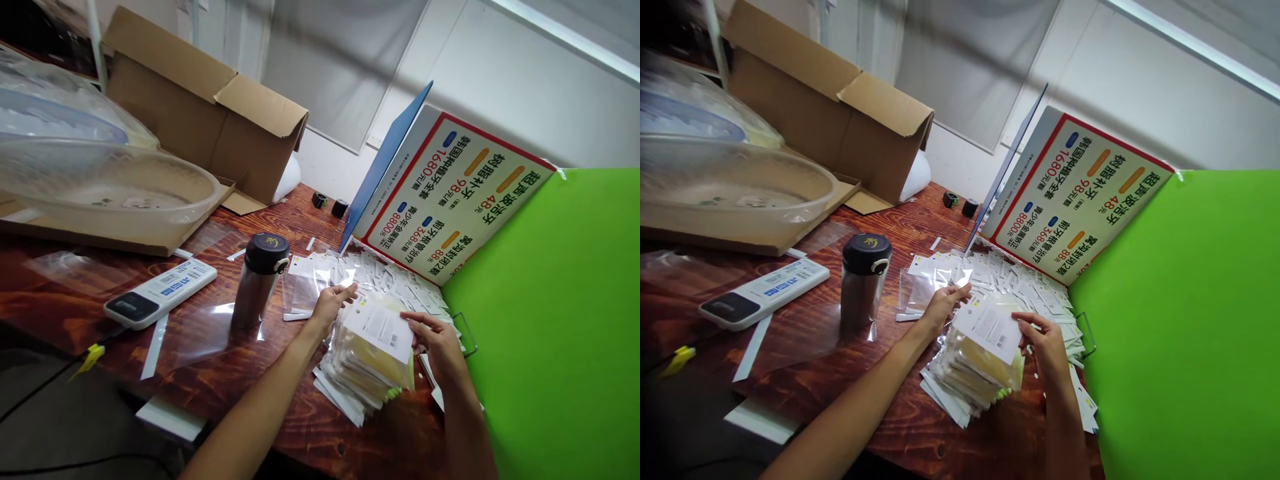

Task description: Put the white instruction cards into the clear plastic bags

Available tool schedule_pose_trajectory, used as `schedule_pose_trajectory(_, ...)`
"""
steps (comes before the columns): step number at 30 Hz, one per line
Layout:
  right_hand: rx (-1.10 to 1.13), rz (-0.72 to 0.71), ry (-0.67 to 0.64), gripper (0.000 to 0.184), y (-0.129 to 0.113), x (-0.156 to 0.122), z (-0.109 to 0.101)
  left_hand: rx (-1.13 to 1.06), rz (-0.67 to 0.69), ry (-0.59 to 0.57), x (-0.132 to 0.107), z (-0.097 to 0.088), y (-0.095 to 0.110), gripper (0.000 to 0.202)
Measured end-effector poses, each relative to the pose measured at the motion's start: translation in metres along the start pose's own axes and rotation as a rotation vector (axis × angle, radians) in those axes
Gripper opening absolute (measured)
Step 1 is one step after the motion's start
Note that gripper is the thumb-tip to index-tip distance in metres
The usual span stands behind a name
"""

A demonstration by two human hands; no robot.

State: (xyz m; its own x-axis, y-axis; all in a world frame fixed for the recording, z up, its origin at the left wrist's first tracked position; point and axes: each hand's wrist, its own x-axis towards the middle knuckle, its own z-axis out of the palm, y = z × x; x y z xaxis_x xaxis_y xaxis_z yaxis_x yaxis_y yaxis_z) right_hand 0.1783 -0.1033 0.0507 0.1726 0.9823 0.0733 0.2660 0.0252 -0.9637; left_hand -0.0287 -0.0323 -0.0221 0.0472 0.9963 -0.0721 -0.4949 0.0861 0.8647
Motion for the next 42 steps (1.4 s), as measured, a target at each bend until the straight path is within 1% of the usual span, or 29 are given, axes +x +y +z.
schedule_pose_trajectory(2, -0.014, -0.089, 0.016, 0.034, 0.001, 0.015, 0.002, -0.017, -0.01, 0.005, 0.001, 0.0, -0.001, 0.047)
schedule_pose_trajectory(5, -0.028, -0.202, 0.08, 0.029, 0.01, 0.029, 0.007, -0.03, -0.009, 0.013, 0.001, 0.002, -0.001, 0.048)
schedule_pose_trajectory(7, -0.033, -0.214, 0.138, 0.032, 0.018, 0.031, 0.012, -0.032, -0.018, 0.015, 0.0, 0.002, 0.0, 0.048)
schedule_pose_trajectory(9, -0.027, -0.202, 0.205, 0.036, 0.025, 0.028, 0.017, -0.017, -0.028, -0.008, 0.0, 0.003, 0.0, 0.047)
schedule_pose_trajectory(12, 0.033, -0.18, 0.249, 0.039, 0.031, 0.022, 0.016, 0.017, -0.01, -0.033, 0.001, 0.002, -0.002, 0.047)
schedule_pose_trajectory(15, 0.2, -0.123, 0.223, 0.033, 0.034, 0.021, 0.002, 0.019, 0.005, 0.024, 0.004, 0.0, -0.002, 0.048)
schedule_pose_trajectory(19, 0.385, 0.003, 0.106, 0.024, 0.037, 0.025, -0.018, 0.006, -0.021, 0.098, 0.006, -0.002, -0.003, 0.048)
schedule_pose_trajectory(22, 0.404, 0.064, 0.038, 0.022, 0.038, 0.024, -0.021, 0.016, -0.023, 0.097, 0.006, -0.002, -0.005, 0.047)
schedule_pose_trajectory(25, 0.365, 0.06, -0.009, 0.02, 0.036, 0.021, -0.017, 0.036, -0.007, 0.062, 0.005, -0.001, -0.008, 0.046)
schedule_pose_trajectory(28, 0.34, 0.017, 0.002, 0.022, 0.036, 0.019, -0.013, 0.058, -0.02, 0.034, 0.004, 0.0, -0.01, 0.045)
schedule_pose_trajectory(33, 0.294, -0.091, 0.11, 0.023, 0.038, 0.019, -0.007, 0.089, -0.064, -0.012, 0.0, 0.004, -0.01, 0.045)
schedule_pose_trajectory(36, 0.15, -0.217, 0.196, 0.022, 0.038, 0.017, -0.003, 0.087, -0.073, -0.038, -0.001, 0.005, -0.009, 0.045)
schedule_pose_trajectory(39, 0.002, -0.364, 0.287, 0.021, 0.038, 0.014, 0.004, 0.095, -0.073, -0.04, -0.002, 0.004, -0.007, 0.046)
schedule_pose_trajectory(42, -0.061, -0.446, 0.382, 0.021, 0.041, 0.012, 0.012, 0.096, -0.083, -0.034, -0.003, 0.003, -0.005, 0.047)
